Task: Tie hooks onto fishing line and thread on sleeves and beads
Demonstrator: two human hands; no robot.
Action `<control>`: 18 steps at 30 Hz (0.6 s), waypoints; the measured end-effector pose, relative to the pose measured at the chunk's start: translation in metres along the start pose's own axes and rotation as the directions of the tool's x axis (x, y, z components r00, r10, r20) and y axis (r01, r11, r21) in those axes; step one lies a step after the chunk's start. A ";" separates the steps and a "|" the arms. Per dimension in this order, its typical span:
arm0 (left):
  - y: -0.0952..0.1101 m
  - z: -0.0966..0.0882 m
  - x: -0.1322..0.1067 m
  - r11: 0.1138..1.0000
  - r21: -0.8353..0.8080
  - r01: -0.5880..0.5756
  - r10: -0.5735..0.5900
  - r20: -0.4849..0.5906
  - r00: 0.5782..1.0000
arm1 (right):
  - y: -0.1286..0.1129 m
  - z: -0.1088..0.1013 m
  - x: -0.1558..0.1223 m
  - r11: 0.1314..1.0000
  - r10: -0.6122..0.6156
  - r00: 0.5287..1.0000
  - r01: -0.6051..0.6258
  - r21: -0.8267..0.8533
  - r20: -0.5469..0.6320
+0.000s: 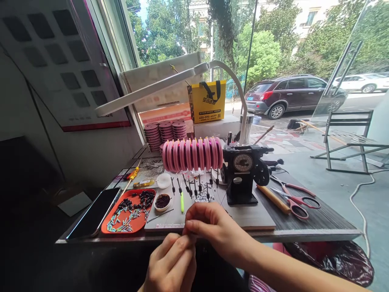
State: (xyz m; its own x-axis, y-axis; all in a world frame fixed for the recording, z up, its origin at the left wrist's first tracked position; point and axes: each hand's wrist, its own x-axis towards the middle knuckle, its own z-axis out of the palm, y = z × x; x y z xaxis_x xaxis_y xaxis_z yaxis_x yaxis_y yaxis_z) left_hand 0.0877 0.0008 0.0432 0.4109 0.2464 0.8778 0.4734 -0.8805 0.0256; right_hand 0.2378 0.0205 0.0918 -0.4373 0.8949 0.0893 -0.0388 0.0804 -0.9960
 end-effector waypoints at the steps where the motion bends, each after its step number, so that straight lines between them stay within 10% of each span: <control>1: 0.000 -0.002 0.004 0.970 -0.161 0.184 -0.179 0.049 0.983 | 0.001 -0.001 -0.004 0.997 -0.034 0.999 0.033 -0.069 -0.015; 2: -0.001 -0.004 0.008 0.819 -0.351 0.453 -0.428 0.152 0.891 | 0.002 -0.002 -0.010 0.976 -0.109 0.994 0.104 -0.193 -0.014; 4: 0.000 -0.006 0.015 0.146 -0.538 0.830 -0.729 0.508 0.458 | 0.003 -0.003 -0.022 0.757 -0.339 0.932 0.350 -0.551 0.125; 6: 0.000 -0.007 0.021 -0.394 -0.443 0.805 -0.653 0.752 0.095 | 0.006 -0.004 -0.032 0.315 -0.472 0.791 0.565 -0.763 0.391; 8: 0.001 -0.006 0.024 -0.581 -0.371 0.724 -0.571 0.820 -0.039 | 0.010 -0.004 -0.036 0.026 -0.496 0.685 0.626 -0.779 0.534; 11: 0.001 -0.006 0.026 -0.643 -0.331 0.690 -0.531 0.842 -0.091 | 0.015 -0.003 -0.035 -0.081 -0.525 0.629 0.633 -0.770 0.573; 14: 0.002 -0.007 0.026 -0.598 -0.339 0.726 -0.562 0.824 -0.077 | 0.015 -0.001 -0.034 -0.011 -0.480 0.652 0.664 -0.747 0.587; 16: 0.003 -0.008 0.023 -0.317 -0.392 0.864 -0.680 0.728 0.080 | 0.012 0.002 -0.032 0.220 -0.490 0.719 0.649 -0.728 0.492; 18: 0.005 -0.008 0.015 0.213 -0.409 0.887 -0.755 0.508 0.415 | 0.009 0.005 -0.028 0.590 -0.449 0.857 0.496 -0.637 0.251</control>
State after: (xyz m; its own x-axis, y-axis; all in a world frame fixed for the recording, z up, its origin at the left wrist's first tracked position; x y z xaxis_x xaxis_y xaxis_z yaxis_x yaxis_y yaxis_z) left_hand 0.0903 -0.0030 0.0599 0.2094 0.9725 0.1018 0.1467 -0.1341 0.9800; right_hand 0.2447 -0.0058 0.0807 -0.5831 0.6209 0.5240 0.3329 0.7709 -0.5431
